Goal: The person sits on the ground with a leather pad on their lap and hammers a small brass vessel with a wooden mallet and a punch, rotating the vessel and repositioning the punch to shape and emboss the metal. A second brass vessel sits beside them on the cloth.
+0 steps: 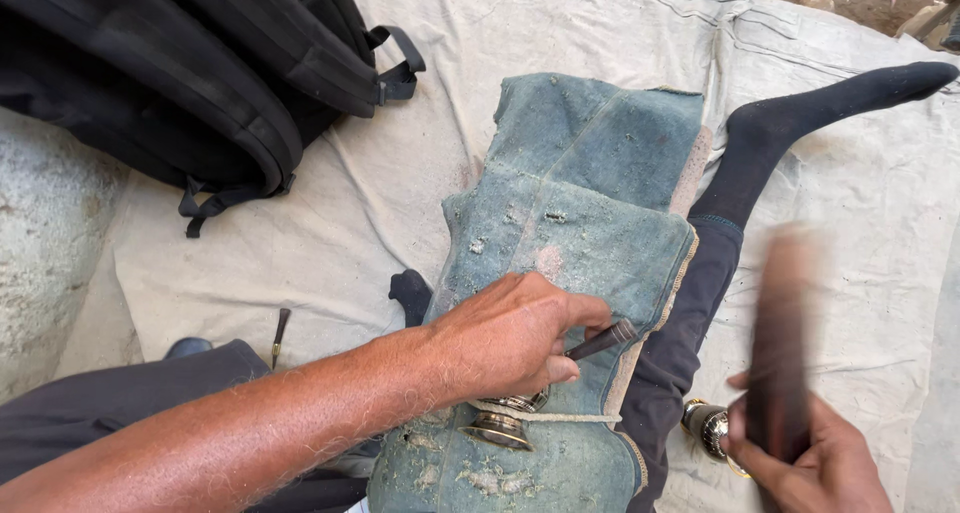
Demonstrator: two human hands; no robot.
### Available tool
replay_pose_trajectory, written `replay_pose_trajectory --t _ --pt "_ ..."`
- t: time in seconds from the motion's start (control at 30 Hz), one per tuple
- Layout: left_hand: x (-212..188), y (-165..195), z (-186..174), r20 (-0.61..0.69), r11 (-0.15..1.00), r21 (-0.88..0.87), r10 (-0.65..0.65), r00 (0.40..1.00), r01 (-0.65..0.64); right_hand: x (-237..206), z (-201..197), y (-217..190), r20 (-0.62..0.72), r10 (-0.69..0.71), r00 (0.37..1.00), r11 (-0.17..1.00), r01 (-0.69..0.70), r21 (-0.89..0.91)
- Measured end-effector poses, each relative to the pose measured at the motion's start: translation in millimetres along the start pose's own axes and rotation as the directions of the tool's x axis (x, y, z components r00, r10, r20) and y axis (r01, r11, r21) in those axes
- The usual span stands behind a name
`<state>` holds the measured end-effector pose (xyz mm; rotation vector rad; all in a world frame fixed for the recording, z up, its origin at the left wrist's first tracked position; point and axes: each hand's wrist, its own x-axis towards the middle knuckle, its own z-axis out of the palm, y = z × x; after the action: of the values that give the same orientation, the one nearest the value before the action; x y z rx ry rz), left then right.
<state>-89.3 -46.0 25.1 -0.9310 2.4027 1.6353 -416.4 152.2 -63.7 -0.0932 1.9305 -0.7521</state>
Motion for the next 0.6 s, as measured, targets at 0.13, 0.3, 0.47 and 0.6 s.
replay_pose_trajectory --t 0.13,0.3,0.47,0.6 --pt "-1 -3 0 -0.039 0.996 -0.028 0.086 0.996 -0.087 -6 2 1 0.301 -0.394 0.868 0.625 0.493 -0.605" --pt "0 -9 3 -0.073 0.992 -0.047 0.115 0.991 -0.119 -31 13 2 -0.03 -0.408 0.913 0.91 0.403 -0.097" --pt "-1 -9 2 -0.075 0.993 -0.043 0.111 0.991 -0.114 -37 21 -19 0.172 -0.357 0.918 0.873 0.394 -0.287" --pt "-3 -7 2 -0.055 0.989 -0.062 0.132 0.99 -0.136 -28 15 -23 0.143 -0.334 0.932 0.82 0.362 -0.444"
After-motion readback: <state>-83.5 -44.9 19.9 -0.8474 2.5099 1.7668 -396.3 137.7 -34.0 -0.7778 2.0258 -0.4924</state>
